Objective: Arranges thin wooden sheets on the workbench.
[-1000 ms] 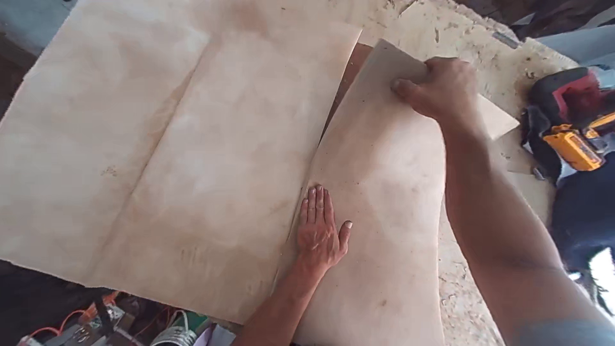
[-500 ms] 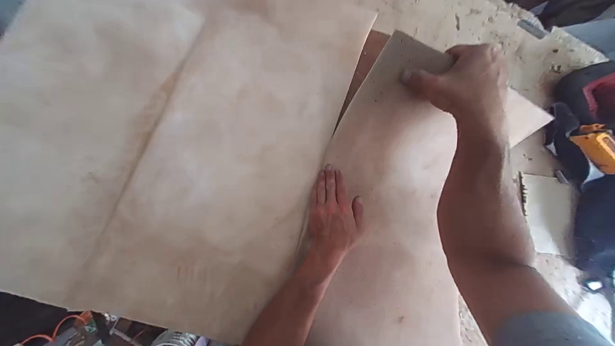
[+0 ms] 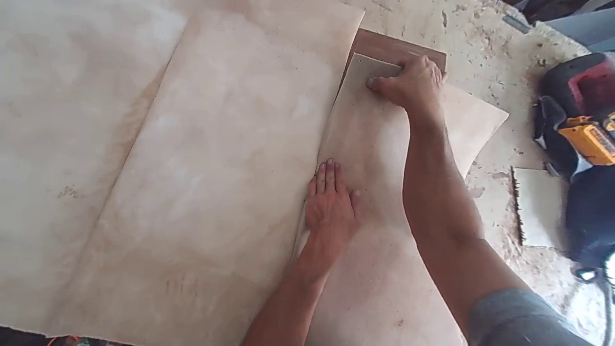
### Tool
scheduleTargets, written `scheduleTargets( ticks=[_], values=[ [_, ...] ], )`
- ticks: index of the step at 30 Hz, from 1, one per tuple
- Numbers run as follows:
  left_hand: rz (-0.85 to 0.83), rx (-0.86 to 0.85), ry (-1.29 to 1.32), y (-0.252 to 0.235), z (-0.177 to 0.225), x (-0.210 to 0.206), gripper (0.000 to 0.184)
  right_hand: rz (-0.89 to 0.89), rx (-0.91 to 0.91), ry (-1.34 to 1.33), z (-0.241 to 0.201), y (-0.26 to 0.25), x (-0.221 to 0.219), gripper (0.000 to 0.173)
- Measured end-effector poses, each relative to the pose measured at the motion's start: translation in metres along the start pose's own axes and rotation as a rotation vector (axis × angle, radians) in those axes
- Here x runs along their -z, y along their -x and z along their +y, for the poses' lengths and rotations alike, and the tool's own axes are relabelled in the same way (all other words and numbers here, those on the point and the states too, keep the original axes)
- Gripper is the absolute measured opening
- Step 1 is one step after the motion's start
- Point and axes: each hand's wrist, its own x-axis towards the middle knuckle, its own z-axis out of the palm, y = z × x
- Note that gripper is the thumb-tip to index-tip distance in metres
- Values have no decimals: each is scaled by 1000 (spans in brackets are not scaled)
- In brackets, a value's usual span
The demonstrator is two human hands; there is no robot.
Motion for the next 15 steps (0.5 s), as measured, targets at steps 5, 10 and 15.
scheduleTargets(
  ticks=[5, 10, 15],
  values=[
    [209, -77, 57, -36, -3, 6, 60, 10, 34, -60, -4, 3, 17, 63],
    [7, -10, -31, -52, 2, 4, 68, 70, -11, -19, -6, 22, 29, 65],
    [338, -155, 2, -38, 12, -13, 59, 32, 46, -134, 5, -7, -11, 64]
  ],
)
